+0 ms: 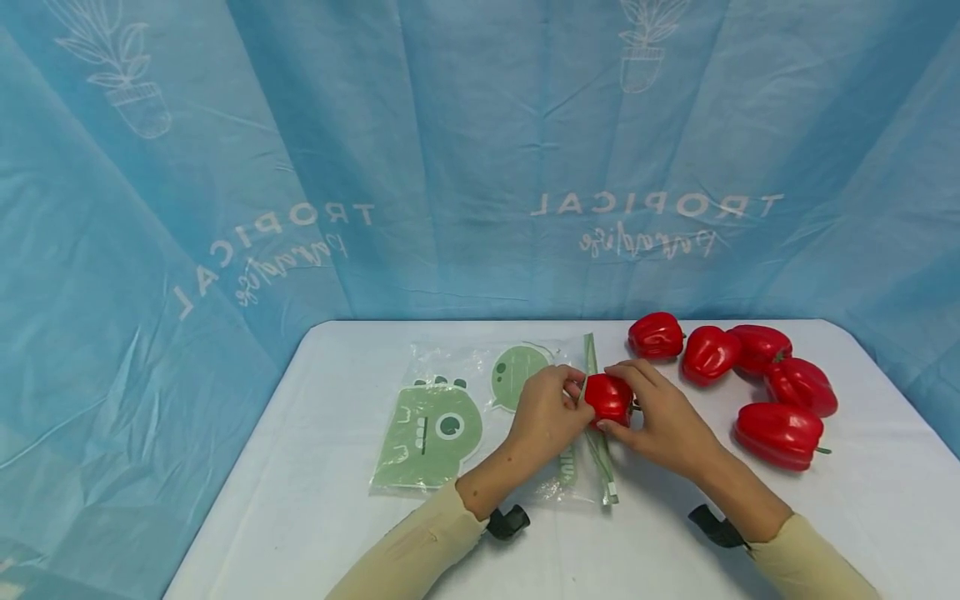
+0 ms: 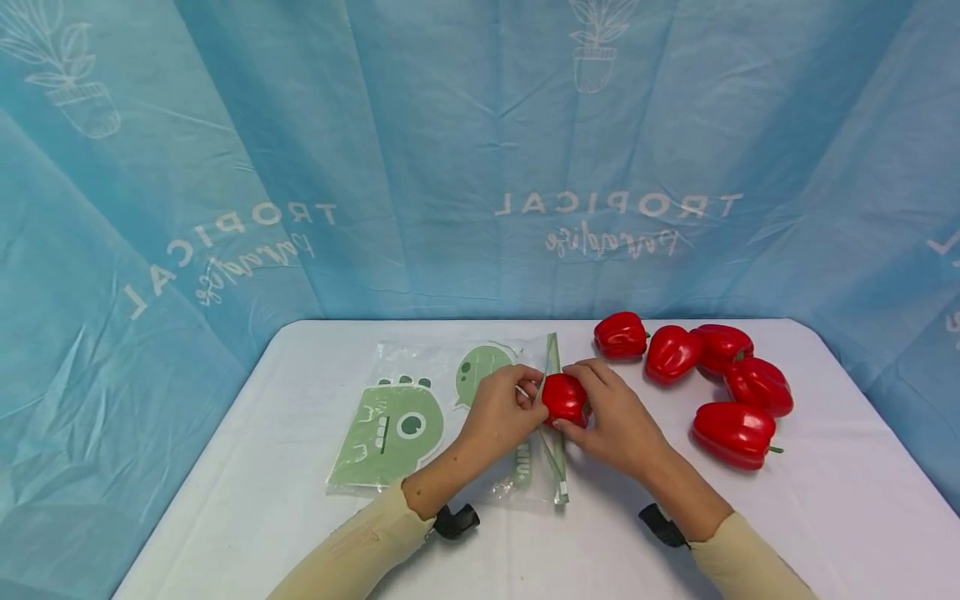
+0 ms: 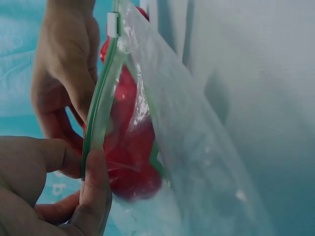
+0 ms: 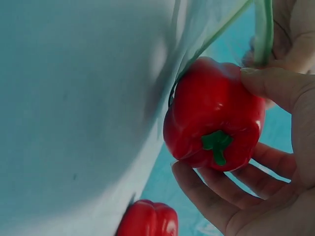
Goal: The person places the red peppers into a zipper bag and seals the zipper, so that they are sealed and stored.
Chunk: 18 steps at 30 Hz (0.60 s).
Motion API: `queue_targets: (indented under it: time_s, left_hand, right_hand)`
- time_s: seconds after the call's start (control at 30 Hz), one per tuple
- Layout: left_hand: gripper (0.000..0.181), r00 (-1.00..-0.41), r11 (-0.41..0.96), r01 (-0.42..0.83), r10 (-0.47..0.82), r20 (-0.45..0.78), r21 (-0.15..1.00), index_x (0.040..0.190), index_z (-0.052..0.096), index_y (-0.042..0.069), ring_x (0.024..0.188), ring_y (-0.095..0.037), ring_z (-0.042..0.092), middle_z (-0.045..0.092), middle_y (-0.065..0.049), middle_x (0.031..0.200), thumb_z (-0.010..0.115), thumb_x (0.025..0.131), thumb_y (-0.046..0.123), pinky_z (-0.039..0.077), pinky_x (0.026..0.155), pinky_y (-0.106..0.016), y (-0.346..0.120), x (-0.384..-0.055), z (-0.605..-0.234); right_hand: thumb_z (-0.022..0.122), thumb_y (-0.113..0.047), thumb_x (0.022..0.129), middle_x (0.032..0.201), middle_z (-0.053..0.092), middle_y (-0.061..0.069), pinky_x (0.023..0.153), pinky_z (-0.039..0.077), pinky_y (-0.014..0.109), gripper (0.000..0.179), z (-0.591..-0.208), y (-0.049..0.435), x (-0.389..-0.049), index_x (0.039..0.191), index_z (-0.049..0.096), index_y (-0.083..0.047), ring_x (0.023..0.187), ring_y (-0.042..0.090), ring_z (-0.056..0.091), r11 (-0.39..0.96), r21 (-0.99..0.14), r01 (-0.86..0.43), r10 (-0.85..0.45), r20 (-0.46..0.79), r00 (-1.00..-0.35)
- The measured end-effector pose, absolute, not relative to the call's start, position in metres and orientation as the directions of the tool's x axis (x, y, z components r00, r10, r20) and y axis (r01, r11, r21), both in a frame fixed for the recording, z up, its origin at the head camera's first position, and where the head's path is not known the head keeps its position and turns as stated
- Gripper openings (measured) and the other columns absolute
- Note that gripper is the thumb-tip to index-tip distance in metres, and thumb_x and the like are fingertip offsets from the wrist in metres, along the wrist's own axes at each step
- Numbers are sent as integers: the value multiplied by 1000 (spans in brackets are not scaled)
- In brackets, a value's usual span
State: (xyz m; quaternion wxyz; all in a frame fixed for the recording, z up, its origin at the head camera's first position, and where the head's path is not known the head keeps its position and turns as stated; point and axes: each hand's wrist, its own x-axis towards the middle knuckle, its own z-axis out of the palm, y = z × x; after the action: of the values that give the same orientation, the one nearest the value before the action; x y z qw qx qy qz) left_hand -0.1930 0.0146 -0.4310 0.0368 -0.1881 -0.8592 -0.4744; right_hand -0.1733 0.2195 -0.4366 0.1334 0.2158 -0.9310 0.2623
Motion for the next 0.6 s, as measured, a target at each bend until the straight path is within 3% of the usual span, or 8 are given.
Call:
queue_targets:
  time_s: [0.23, 0.6]
  left_hand:
    - [27, -928, 449, 352, 282, 243, 821, 113, 73, -1, 69, -2, 59, 68, -1, 87, 75, 86, 1, 54, 64, -16, 16, -190, -425]
    - [26, -931, 443, 351, 260, 257, 825, 112, 73, 0, 70, -2, 59, 68, -1, 86, 75, 86, 1, 55, 65, -15, 13, -189, -417]
  right_hand:
    - [101, -25, 69, 129, 61, 6, 86, 64, 44, 80, -443, 212, -182, 135, 61, -7, 112, 23, 64, 724, -519, -455, -315, 339, -887]
    - [93, -10, 72, 132, 63, 13, 89, 63, 44, 78, -450, 198, -193, 140, 56, 0, 121, 32, 65, 667, -620, -414, -297, 288, -910]
